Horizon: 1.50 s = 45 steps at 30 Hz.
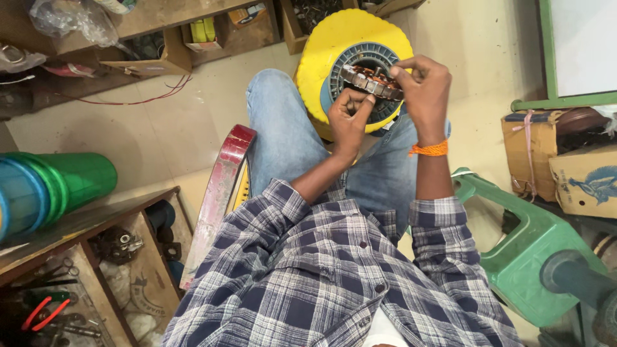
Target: The person sits on a chair and works on a small electrical component, likely a motor stator, resting on a yellow support. They use a pen-like tool to adjust or clean the copper windings and commutator segments. The person briefly reaches for a metal tool on the nearby workbench before returning to the component.
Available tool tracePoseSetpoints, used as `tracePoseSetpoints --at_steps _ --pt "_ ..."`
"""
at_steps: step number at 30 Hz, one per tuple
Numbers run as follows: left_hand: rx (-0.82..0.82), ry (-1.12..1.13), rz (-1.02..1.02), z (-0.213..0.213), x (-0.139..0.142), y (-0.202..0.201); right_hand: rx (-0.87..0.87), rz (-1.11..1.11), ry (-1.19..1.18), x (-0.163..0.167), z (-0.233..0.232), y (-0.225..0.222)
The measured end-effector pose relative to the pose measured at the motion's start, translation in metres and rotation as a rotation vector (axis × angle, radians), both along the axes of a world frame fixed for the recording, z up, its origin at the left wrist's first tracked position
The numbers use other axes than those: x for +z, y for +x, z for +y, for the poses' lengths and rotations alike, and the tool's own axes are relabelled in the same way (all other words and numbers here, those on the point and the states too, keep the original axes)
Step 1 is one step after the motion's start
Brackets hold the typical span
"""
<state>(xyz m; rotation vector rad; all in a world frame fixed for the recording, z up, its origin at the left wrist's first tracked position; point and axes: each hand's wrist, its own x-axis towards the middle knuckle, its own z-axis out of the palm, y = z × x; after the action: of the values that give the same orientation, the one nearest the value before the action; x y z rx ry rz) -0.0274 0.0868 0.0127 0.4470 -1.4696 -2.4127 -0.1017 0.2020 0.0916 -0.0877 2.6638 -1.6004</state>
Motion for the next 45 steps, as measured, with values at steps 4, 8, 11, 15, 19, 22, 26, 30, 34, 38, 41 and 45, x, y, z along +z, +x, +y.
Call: tracePoseSetpoints --at_steps 4,8,11,15,19,22,26,30,34,38,41,45 --pt "0.103 -0.703 0.211 -0.027 0.023 0.003 -0.039 -0.112 -0.157 0.003 0.018 0.010" --pt "-0.052 -1.119 0.604 -0.059 0.037 -0.015 -0.030 -0.154 -0.370 0.004 0.027 0.024" --pt "-0.260 -1.156 0.668 -0.073 0.036 -0.036 -0.138 -0.225 -0.316 0.004 0.025 0.036" --pt "-0.339 -1.111 0.627 -0.075 0.028 -0.041 -0.139 -0.190 -0.288 0.001 0.014 0.057" --pt "-0.350 -1.124 0.654 -0.077 0.024 -0.042 -0.109 -0.029 -0.138 -0.007 -0.003 0.072" --pt "-0.351 -1.236 0.734 -0.082 0.023 -0.045 -0.103 0.096 -0.028 -0.013 -0.012 0.076" --pt "-0.356 -1.323 0.815 -0.086 0.022 -0.047 -0.082 0.179 -0.026 -0.020 -0.019 0.083" --pt "-0.144 -1.299 0.949 -0.088 0.016 -0.040 -0.084 0.123 -0.029 -0.023 -0.022 0.094" --pt "-0.105 -1.219 0.842 -0.077 0.006 -0.027 -0.025 0.173 -0.023 -0.013 -0.015 0.101" --pt "-0.060 -0.933 0.566 -0.060 -0.003 -0.015 0.039 0.239 0.008 0.007 -0.003 0.091" --pt "-0.018 -0.732 0.364 -0.046 -0.008 -0.005 0.010 0.228 0.167 0.019 0.000 0.072" --pt "-0.067 -0.461 0.139 -0.032 -0.015 -0.001 0.038 0.242 0.174 0.021 -0.008 0.037"
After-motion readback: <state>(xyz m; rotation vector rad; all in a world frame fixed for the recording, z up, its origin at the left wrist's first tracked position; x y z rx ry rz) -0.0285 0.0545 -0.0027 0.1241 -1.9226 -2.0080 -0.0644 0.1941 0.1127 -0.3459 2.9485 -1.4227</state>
